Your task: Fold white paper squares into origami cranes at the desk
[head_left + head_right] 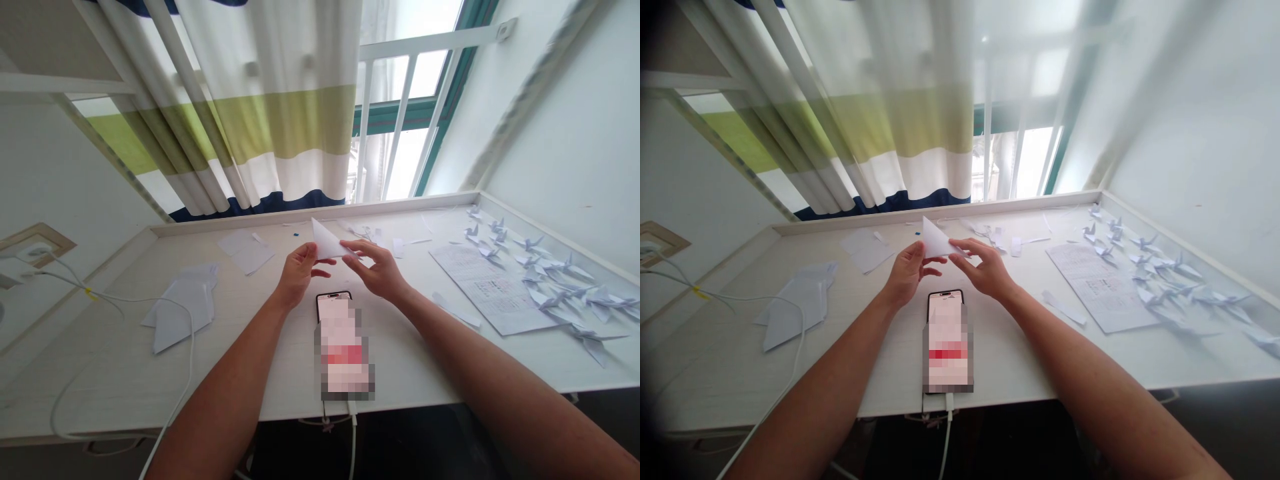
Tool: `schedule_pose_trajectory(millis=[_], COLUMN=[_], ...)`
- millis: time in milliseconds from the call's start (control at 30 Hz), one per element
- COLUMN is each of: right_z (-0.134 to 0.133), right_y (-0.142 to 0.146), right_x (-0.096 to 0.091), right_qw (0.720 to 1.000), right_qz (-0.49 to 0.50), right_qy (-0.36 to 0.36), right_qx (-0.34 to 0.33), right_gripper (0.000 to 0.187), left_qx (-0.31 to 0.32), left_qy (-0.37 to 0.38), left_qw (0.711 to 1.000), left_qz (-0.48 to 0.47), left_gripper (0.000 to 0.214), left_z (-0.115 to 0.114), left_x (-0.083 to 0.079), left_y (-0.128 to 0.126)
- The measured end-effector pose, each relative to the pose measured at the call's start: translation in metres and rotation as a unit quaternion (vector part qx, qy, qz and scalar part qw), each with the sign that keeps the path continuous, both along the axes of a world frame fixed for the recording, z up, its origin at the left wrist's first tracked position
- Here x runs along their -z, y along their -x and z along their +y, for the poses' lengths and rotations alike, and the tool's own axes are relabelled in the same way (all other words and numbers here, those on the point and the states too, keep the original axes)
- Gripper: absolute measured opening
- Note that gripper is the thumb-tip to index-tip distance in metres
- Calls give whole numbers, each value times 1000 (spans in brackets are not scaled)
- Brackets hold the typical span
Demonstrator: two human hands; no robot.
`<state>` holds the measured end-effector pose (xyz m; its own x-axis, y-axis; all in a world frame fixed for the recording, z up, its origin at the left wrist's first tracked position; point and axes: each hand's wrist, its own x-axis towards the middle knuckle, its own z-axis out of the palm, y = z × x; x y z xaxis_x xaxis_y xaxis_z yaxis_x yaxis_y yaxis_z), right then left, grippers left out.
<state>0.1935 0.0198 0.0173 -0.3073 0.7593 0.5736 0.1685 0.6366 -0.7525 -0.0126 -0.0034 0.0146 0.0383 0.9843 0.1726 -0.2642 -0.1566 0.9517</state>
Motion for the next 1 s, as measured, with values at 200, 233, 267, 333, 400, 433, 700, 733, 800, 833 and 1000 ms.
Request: schedule_pose_trajectory(millis=[200, 233, 267, 333, 400, 433, 700, 733, 800, 833, 1000], right_z=[0, 2, 4, 7, 9, 10, 10, 11, 12, 12, 10], right_y=[9, 9, 9, 9, 8, 7, 5, 4, 4, 4, 4], right_x=[3, 5, 6, 9, 11, 11, 7, 7, 7, 7, 3], right_qw=[983, 980, 978, 974, 967, 962, 948, 945, 940, 939, 930], right_qz=[141, 153, 159, 166, 169, 172, 194, 205, 221, 224, 230], right_qy=[118, 125, 131, 152, 191, 212, 250, 252, 258, 261, 287], right_qx=[-4, 7, 19, 30, 16, 1, -29, -25, -22, -21, -10], right_gripper=[39, 43, 45, 47, 45, 45, 41, 40, 40, 40, 40], left_qx=[6, -1, -8, -20, -32, -34, -14, -29, -58, -66, -51], left_qy=[-2, 3, 7, 14, 19, 21, 25, 21, 14, 11, 13], left_qw=[1000, 1000, 999, 999, 998, 998, 997, 997, 996, 996, 997], left_qz=[26, 30, 34, 38, 43, 47, 65, 64, 62, 62, 58], left_gripper=[64, 61, 57, 49, 41, 38, 31, 31, 32, 32, 38], left_z=[-1, 0, 0, 1, 2, 2, 2, 2, 4, 4, 4], left_x=[-1, -1, -1, 0, 0, 1, 0, 0, 0, 0, 0], left_y=[-4, -4, -4, -3, -1, 0, 3, 3, 4, 4, 4])
